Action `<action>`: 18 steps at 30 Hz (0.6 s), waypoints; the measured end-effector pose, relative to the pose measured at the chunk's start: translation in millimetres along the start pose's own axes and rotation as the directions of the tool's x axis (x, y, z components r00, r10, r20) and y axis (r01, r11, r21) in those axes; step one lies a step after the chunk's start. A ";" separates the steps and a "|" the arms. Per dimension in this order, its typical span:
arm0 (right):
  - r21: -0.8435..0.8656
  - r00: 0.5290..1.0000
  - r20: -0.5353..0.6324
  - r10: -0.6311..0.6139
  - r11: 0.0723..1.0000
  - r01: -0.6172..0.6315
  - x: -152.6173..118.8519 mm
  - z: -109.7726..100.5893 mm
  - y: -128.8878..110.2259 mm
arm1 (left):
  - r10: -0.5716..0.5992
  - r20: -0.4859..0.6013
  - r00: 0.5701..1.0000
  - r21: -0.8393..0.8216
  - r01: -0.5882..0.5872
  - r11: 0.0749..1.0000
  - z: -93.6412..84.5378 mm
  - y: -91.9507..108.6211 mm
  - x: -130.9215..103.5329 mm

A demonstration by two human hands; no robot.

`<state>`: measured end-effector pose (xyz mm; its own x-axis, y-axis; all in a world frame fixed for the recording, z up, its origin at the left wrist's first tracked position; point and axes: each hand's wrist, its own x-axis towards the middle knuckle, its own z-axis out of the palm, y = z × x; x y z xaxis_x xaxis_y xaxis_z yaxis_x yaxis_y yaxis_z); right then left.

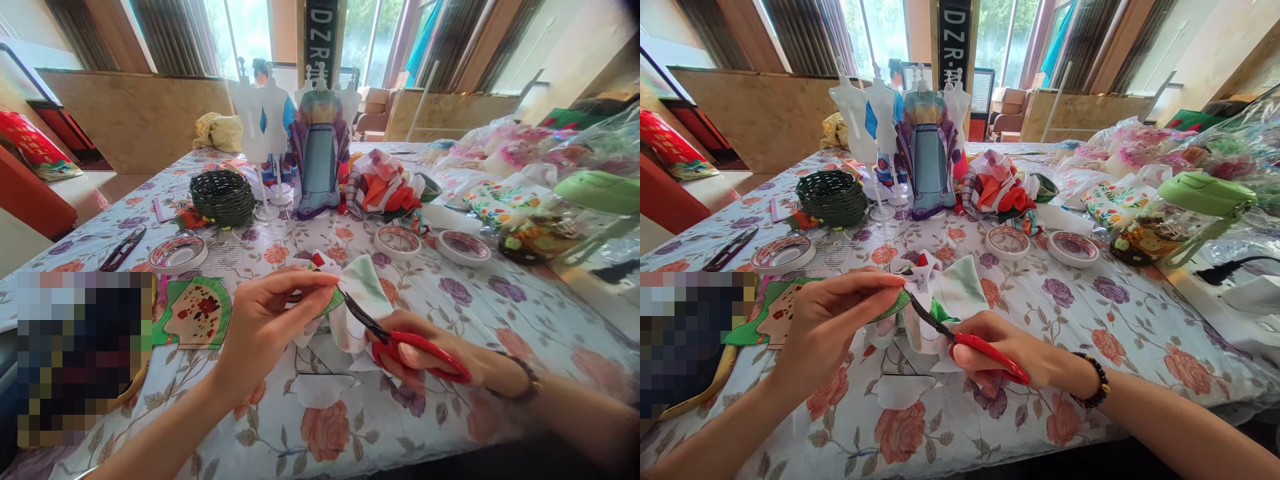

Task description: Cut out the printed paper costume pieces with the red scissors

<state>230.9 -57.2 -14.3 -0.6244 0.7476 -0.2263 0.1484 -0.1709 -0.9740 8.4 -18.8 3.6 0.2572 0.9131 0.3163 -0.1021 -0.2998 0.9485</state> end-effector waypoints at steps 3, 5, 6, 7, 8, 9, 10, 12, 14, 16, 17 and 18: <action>-0.013 1.000 -0.025 0.000 1.000 0.000 -0.4 0.3 -1.4 | -0.007 0.004 1.000 -0.005 0.007 1.000 -0.4 -0.4 1.4; -0.007 1.000 -0.022 -0.005 1.000 0.005 -0.8 0.7 -2.5 | -0.023 0.007 1.000 -0.021 0.023 1.000 -0.7 -0.9 2.5; -0.007 1.000 -0.018 -0.007 1.000 0.007 -1.1 0.9 -3.1 | -0.030 0.008 1.000 -0.027 0.030 0.999 -0.8 -1.2 2.9; -0.008 1.000 -0.013 -0.010 1.000 0.010 -1.2 1.2 -3.5 | -0.036 0.010 0.999 -0.029 0.037 0.999 -0.9 -1.4 3.1; -0.010 1.000 -0.013 -0.012 1.000 0.012 -1.4 1.5 -3.8 | -0.039 0.009 0.999 -0.030 0.039 0.999 -1.0 -1.6 3.2; -0.016 1.000 -0.014 -0.017 1.000 0.016 -1.4 1.7 -3.9 | -0.040 0.012 0.999 -0.029 0.040 0.999 -1.2 -1.8 3.1; -0.020 1.000 -0.020 -0.017 1.000 0.017 -1.3 1.9 -3.8 | -0.040 0.015 0.999 -0.027 0.040 0.999 -1.3 -1.9 3.0; -0.029 1.000 -0.029 -0.011 1.000 0.010 -1.0 1.9 -2.8 | -0.042 0.022 0.999 -0.025 0.042 0.999 -1.8 -1.9 2.4; -0.037 1.000 -0.029 -0.009 0.999 0.008 -0.6 1.2 -1.3 | -0.046 0.021 0.999 -0.026 0.047 0.999 -2.1 -1.8 2.0; -0.045 1.000 -0.006 -0.021 0.999 0.020 -0.1 0.0 0.1 | -0.053 0.015 0.998 -0.028 0.053 0.998 -2.0 -1.5 1.8; -0.049 1.000 0.007 -0.028 0.998 0.028 0.2 -0.6 0.6 | -0.056 0.011 0.998 -0.026 0.056 0.998 -1.8 -1.3 1.8; -0.051 1.000 0.012 -0.029 0.998 0.030 0.4 -1.2 0.9 | -0.060 0.006 0.998 -0.021 0.060 0.998 -1.6 -1.2 1.9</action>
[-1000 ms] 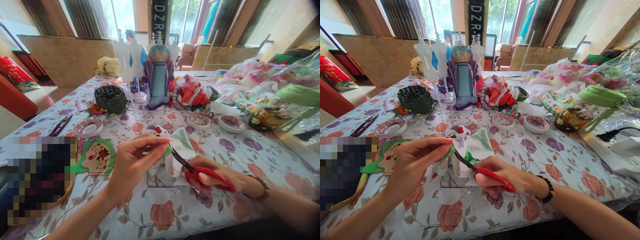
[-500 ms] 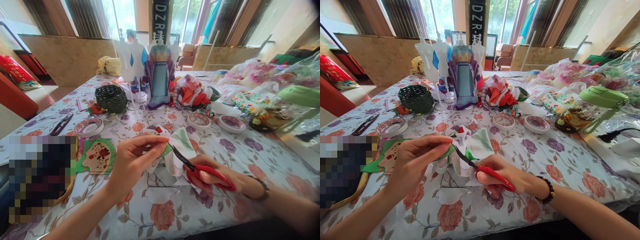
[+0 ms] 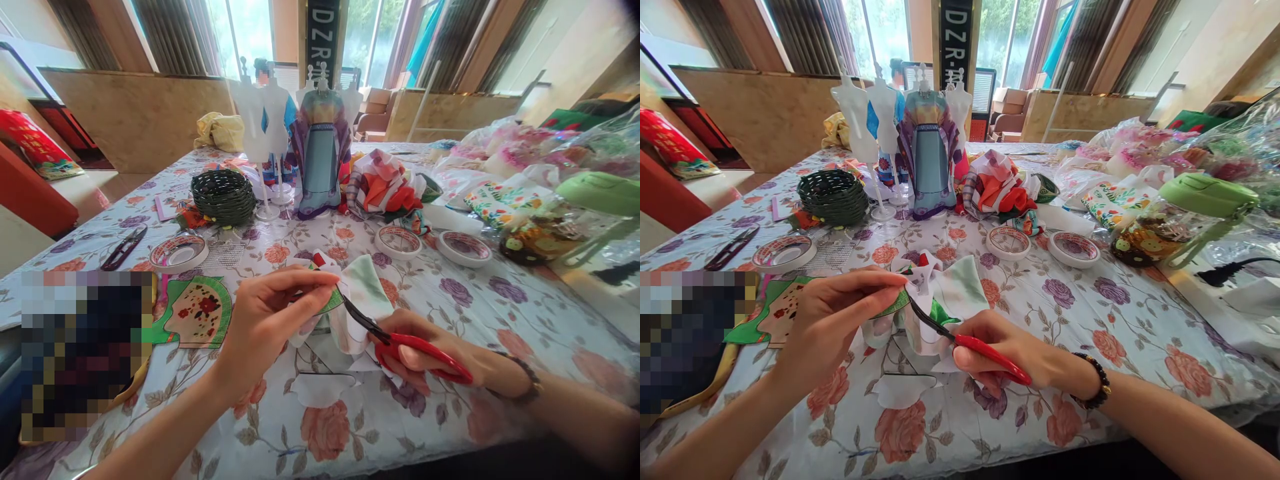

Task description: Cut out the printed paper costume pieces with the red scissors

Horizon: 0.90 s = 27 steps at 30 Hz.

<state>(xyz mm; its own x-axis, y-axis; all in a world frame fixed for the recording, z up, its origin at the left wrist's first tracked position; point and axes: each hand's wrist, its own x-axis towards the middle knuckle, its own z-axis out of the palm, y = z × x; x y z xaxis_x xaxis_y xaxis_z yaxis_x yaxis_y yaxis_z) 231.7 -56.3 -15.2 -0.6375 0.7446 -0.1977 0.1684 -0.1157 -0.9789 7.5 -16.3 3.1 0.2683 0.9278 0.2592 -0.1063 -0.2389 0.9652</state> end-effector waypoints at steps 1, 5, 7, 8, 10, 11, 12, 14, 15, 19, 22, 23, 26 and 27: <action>0.000 1.000 0.000 -0.002 1.000 0.002 0.2 -0.4 0.2 | -0.004 -0.007 1.000 0.007 0.004 1.000 0.3 0.2 0.1; 0.002 0.999 -0.028 -0.017 1.000 0.017 1.0 -0.9 0.6 | -0.007 -0.024 1.000 0.020 0.008 1.000 1.1 0.5 0.2; 0.003 1.000 -0.013 -0.011 1.000 0.012 1.2 -0.9 1.2 | -0.005 -0.021 1.000 0.015 0.006 1.000 1.2 0.8 0.1; 0.005 1.000 -0.004 -0.001 1.000 0.001 1.2 -0.9 1.4 | -0.006 -0.019 1.000 0.015 0.006 1.000 1.2 1.0 0.1; 0.007 1.000 -0.001 0.008 1.000 -0.008 0.9 -0.7 1.8 | -0.010 -0.016 1.000 0.018 0.010 1.000 1.5 1.9 0.1; 0.007 1.000 -0.003 0.005 1.000 -0.005 0.7 -0.7 1.9 | -0.012 -0.016 1.000 0.023 0.012 1.000 1.7 2.5 0.1; 0.004 1.000 -0.005 -0.001 1.000 0.001 0.6 -0.6 1.9 | -0.011 -0.016 1.000 0.029 0.011 1.000 1.9 3.3 0.0; -0.005 1.000 -0.020 -0.004 1.000 0.003 0.7 -0.6 1.6 | -0.001 -0.012 1.000 0.046 0.002 0.999 2.2 4.7 -0.1; -0.003 1.000 -0.016 -0.001 1.000 0.001 0.9 -0.6 1.2 | 0.008 -0.007 1.000 0.056 -0.008 0.998 2.4 5.4 -0.2; 0.025 1.000 -0.002 0.030 0.999 -0.030 1.8 0.1 -1.2 | 0.011 -0.005 1.000 0.076 -0.010 0.997 3.2 5.9 -0.1; 0.028 1.000 -0.018 0.024 0.999 -0.024 1.7 1.9 -2.0 | 0.007 -0.023 1.000 0.078 -0.005 0.997 4.2 5.0 0.1; 0.028 1.000 -0.021 0.021 0.999 -0.020 1.6 2.4 -1.8 | 0.012 -0.029 1.000 0.081 -0.010 0.997 4.4 4.7 0.0; 0.040 1.000 -0.006 0.007 0.999 -0.006 1.6 3.1 -0.4 | 0.018 -0.039 0.999 0.091 -0.014 0.996 4.8 4.5 -1.0; 0.047 1.000 0.003 0.003 0.999 -0.003 1.7 2.9 -0.1 | 0.016 -0.036 0.999 0.092 -0.013 0.996 4.9 4.7 -1.3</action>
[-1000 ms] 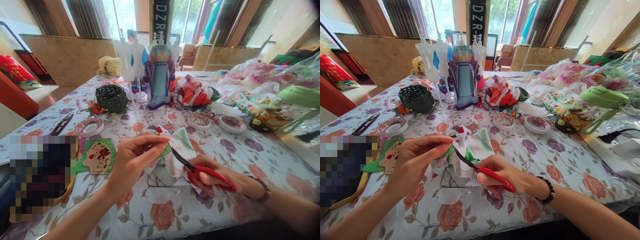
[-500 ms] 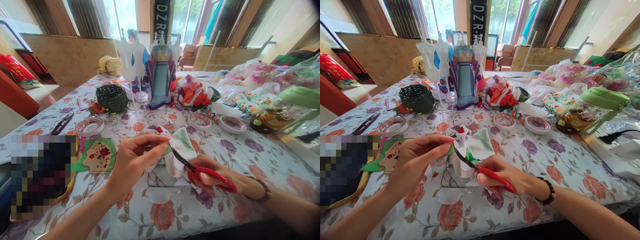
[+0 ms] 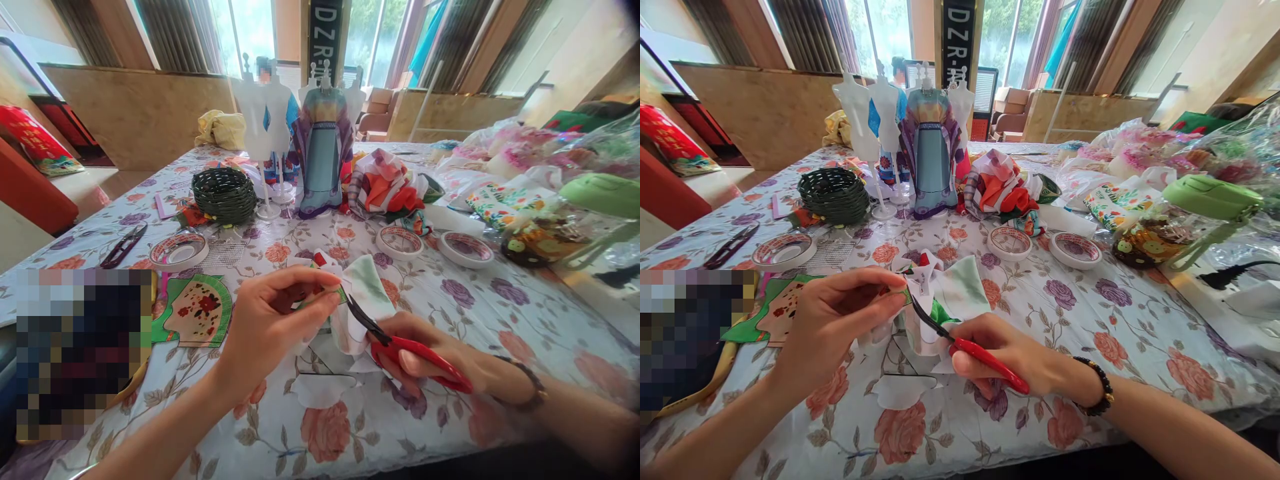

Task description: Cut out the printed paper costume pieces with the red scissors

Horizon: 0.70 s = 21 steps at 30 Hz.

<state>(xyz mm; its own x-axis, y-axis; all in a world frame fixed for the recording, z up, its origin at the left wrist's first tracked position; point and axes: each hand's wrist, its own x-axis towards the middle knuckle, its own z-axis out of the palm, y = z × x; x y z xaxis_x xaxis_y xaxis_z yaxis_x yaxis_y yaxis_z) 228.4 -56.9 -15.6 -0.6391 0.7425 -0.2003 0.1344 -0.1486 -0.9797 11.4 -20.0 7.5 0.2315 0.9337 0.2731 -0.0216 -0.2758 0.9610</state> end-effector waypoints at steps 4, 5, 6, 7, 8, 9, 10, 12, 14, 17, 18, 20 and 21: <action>-0.007 1.000 0.009 0.019 1.000 -0.019 -0.1 -1.1 0.0 | 0.000 0.011 1.000 -0.011 0.000 1.000 0.3 0.6 -0.4; -0.013 1.000 -0.002 0.025 1.000 -0.025 -0.2 -1.3 0.1 | -0.002 0.013 1.000 -0.013 0.002 1.000 0.4 0.5 -0.2; -0.018 1.000 -0.005 0.029 0.999 -0.029 -0.4 -1.5 0.2 | -0.004 0.017 1.000 -0.014 0.005 1.000 0.5 0.4 0.0; -0.023 1.000 -0.002 0.027 0.999 -0.027 -0.6 -1.5 0.4 | -0.008 0.021 1.000 -0.016 0.008 1.000 0.6 0.2 0.3; -0.024 1.000 0.006 0.021 0.999 -0.021 -0.8 -1.5 0.5 | -0.011 0.023 1.000 -0.016 0.011 1.000 0.6 0.0 0.5; -0.027 1.000 0.015 0.015 1.000 -0.015 -0.9 -1.3 0.5 | -0.013 0.024 1.000 -0.018 0.013 1.000 0.5 -0.3 0.6; -0.032 1.000 0.008 0.012 0.999 -0.012 -1.1 -1.2 0.3 | -0.015 0.024 1.000 -0.020 0.016 1.000 0.4 -0.4 0.6; -0.046 1.000 -0.022 0.018 0.999 -0.019 -1.3 -0.9 -0.5 | -0.020 0.022 1.000 -0.022 0.020 1.000 0.0 -0.4 0.3; -0.056 0.999 -0.024 0.023 0.998 -0.025 -1.3 -1.0 -1.1 | -0.022 0.021 1.000 -0.022 0.023 0.999 -0.5 0.0 0.0; -0.062 1.000 0.002 0.020 0.998 -0.020 -0.9 -1.8 -0.8 | -0.019 0.018 1.000 -0.018 0.020 1.000 -1.0 0.8 -0.3; -0.066 1.000 -0.010 0.019 0.998 -0.020 -0.8 -2.0 -0.8 | -0.017 0.018 1.000 -0.012 0.017 1.000 -1.0 0.9 -0.4; -0.076 0.999 -0.023 0.025 0.997 -0.026 -0.8 -2.0 -1.4 | -0.012 0.018 1.000 0.008 0.012 1.000 -1.0 0.7 -0.3; -0.083 0.999 -0.020 0.032 0.996 -0.033 -1.0 -1.6 -2.2 | -0.007 0.019 1.000 0.021 0.007 1.000 -1.0 0.5 -0.1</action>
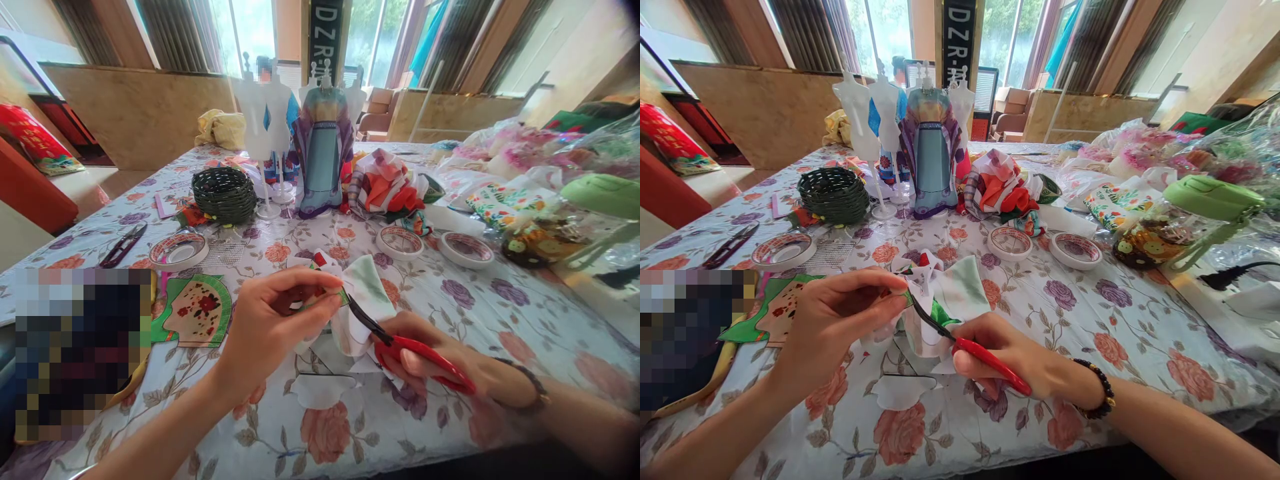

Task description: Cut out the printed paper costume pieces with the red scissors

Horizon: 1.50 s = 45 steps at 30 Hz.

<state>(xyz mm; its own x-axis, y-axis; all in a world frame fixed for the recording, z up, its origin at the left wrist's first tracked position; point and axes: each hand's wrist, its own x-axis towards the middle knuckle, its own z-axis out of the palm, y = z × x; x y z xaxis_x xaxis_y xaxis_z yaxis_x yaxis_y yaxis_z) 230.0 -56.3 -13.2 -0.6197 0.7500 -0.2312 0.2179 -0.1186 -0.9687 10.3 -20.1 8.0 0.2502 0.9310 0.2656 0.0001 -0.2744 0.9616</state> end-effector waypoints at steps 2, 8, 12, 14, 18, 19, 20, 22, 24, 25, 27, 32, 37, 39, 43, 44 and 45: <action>-0.008 1.000 0.002 0.004 1.000 -0.004 -0.6 1.1 -2.1 | 0.010 0.002 1.000 0.025 -0.010 1.000 -0.1 -0.2 0.4; 0.003 0.999 -0.033 -0.025 1.000 0.026 -1.2 3.1 -2.6 | 0.034 0.013 0.999 0.061 -0.035 0.998 -0.7 1.6 1.5; 0.022 0.999 -0.014 -0.034 0.999 0.034 0.2 0.1 2.7 | 0.067 -0.008 0.998 0.095 -0.066 0.993 -0.9 2.6 1.7; 0.029 0.999 0.001 -0.045 0.999 0.045 0.8 -1.5 4.8 | 0.061 -0.016 0.998 0.105 -0.059 0.993 -1.0 2.4 1.9; 0.025 0.998 0.008 -0.054 0.998 0.054 1.2 -2.6 6.0 | 0.054 -0.013 0.998 0.086 -0.053 0.995 -1.2 1.8 2.4; 0.019 0.999 0.000 -0.051 0.999 0.051 1.1 -2.6 5.6 | 0.059 -0.012 0.998 0.084 -0.058 0.995 -1.3 1.9 2.4; 0.014 0.999 0.002 -0.049 0.999 0.049 0.9 -2.5 5.2 | 0.064 -0.012 0.998 0.088 -0.063 0.994 -1.5 2.0 2.3; 0.009 1.000 0.005 -0.028 1.000 0.028 0.6 -2.5 4.4 | 0.065 -0.010 0.998 0.103 -0.063 0.993 -2.0 2.3 1.8; 0.014 1.000 0.014 -0.019 1.000 0.018 0.6 -2.9 4.4 | 0.054 -0.008 0.999 0.106 -0.053 0.993 -2.5 2.5 1.4; 0.019 1.000 0.020 -0.020 1.000 0.020 0.7 -3.2 4.8 | 0.046 -0.005 0.999 0.103 -0.045 0.994 -2.6 2.5 1.2; 0.033 0.998 0.034 -0.044 0.999 0.042 1.3 -3.9 6.0 | 0.030 -0.001 1.000 0.090 -0.030 0.996 -2.4 2.4 1.0; 0.024 0.996 0.051 -0.076 0.997 0.075 2.3 -4.2 6.8 | 0.007 0.010 1.000 0.069 -0.007 0.998 -1.5 2.6 1.0; 0.018 0.997 0.038 -0.065 0.998 0.065 1.5 -3.9 9.7 | -0.004 0.010 1.000 0.054 0.003 0.999 -1.5 3.1 1.3; 0.025 0.997 0.027 -0.067 0.998 0.066 1.6 -4.1 11.9 | -0.004 0.012 1.000 0.050 0.004 0.999 -1.3 3.3 1.2; 0.025 0.998 0.005 -0.056 0.998 0.056 2.2 -4.6 13.4 | -0.015 0.020 1.000 0.056 0.014 0.998 -1.1 4.0 0.7; 0.023 0.998 0.006 -0.059 0.998 0.059 2.2 -4.7 13.4 | -0.020 0.019 1.000 0.059 0.019 0.998 -1.1 4.1 0.7; 0.022 0.998 0.012 -0.067 0.998 0.067 2.2 -4.8 13.3 | -0.022 0.025 0.999 0.062 0.021 0.998 -1.3 4.1 0.6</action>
<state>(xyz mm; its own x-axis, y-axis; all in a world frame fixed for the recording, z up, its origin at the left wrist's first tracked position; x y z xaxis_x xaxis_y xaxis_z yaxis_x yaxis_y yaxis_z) 235.1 -53.1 -26.2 -0.6415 0.7487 -0.1668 0.1597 -0.0823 -0.9837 9.3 -20.4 12.1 0.2739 0.9307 0.2423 0.0655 -0.2694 0.9608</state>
